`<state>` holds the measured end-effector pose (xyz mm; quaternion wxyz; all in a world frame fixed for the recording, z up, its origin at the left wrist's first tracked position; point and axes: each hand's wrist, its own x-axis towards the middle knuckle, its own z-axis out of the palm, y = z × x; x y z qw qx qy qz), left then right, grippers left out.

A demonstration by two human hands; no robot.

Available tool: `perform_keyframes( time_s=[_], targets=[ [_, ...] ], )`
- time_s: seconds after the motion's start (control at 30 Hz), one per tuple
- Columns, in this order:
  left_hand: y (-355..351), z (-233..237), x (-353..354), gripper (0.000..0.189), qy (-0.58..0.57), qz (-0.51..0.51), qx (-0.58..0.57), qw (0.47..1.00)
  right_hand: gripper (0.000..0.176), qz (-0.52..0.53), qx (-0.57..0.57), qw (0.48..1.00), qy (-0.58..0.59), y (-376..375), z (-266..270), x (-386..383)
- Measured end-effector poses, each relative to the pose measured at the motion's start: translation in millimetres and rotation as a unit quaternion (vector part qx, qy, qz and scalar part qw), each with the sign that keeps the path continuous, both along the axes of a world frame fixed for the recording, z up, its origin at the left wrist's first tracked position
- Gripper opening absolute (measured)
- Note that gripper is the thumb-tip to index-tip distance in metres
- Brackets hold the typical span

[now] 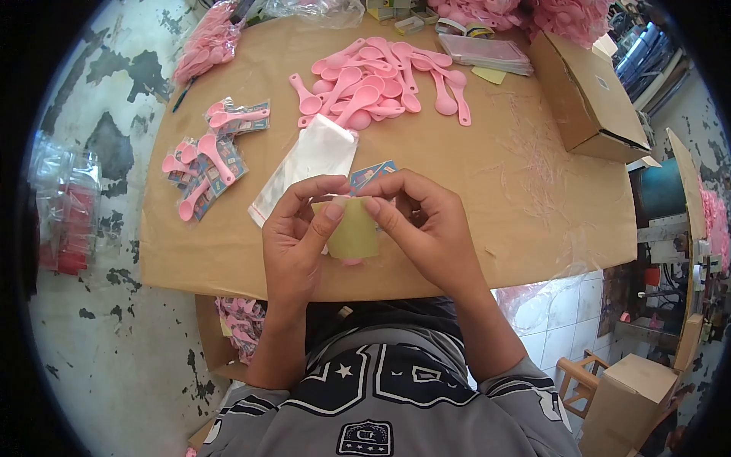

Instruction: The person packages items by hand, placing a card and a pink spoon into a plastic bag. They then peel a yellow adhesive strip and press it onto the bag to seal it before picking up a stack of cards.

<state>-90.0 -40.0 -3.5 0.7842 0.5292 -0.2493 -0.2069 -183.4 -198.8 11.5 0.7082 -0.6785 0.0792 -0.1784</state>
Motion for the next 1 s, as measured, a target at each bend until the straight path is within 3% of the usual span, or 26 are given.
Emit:
perform_keyframes(
  time_s=[0.3,0.4,0.5,0.73,0.8,1.0],
  targets=[
    [12,15,-2,0.024,0.080,-0.017,0.042,0.996,0.011,-0.004,0.082,0.996,-0.019,-4,5,1],
    [11,4,-3,0.015,0.010,0.016,-0.025,1.000,0.009,0.036,0.094,0.995,-0.024,-15,-2,-4],
    [20,-6,5,0.011,-0.051,-0.015,-0.019,0.998,0.009,0.048,0.093,0.994,-0.028,-16,-2,-5],
    [32,-1,9,0.007,-0.052,-0.029,-0.018,0.998,0.007,0.058,0.037,0.997,-0.039,-9,11,-3],
    [38,-1,9,0.010,-0.064,-0.028,0.038,0.997,0.005,0.048,0.009,0.998,-0.036,-4,9,-1],
    [31,10,4,0.052,0.016,-0.040,-0.028,0.999,0.028,0.025,0.047,0.997,-0.047,2,4,4]
  ],
)
